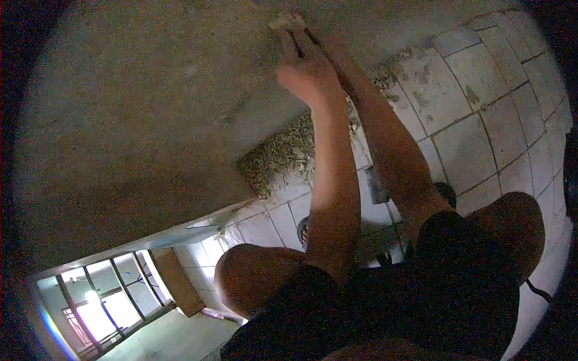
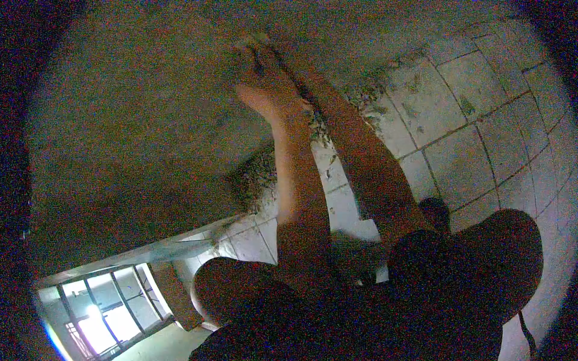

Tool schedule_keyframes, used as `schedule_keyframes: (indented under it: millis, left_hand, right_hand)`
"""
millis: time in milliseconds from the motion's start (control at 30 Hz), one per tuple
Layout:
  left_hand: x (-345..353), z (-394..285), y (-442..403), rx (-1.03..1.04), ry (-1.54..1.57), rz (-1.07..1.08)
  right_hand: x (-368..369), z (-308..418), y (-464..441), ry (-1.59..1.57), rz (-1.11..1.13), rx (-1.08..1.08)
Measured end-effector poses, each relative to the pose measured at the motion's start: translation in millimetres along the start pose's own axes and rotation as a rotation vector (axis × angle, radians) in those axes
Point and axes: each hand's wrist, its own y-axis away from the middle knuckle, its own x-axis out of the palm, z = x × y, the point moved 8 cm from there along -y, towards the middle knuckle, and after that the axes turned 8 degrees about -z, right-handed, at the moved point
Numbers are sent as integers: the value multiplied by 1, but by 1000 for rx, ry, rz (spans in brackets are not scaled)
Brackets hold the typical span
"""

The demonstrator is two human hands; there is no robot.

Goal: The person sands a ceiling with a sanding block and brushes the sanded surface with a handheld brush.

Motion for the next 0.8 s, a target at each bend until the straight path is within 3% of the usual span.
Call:
schedule_keyframes:
  millis: [167, 367, 467, 633, 800]
  left_hand:
    - [-3, -17, -23, 128, 52, -37]
    - [-13, -23, -19, -31, 93, 0]
    - [-21, -18, -4, 141, 111, -120]
    - [-13, 7, 2, -109, 50, 40]
    - [-6, 13, 5, -162, 81, 54]
  right_hand:
    - [-3, -9, -34, -27, -46, 41]
    - [2, -3, -26, -29, -17, 44]
    - [4, -2, -7, -31, 17, 43]
    - [6, -6, -7, -5, 20, 33]
    - [6, -2, -2, 0, 17, 14]
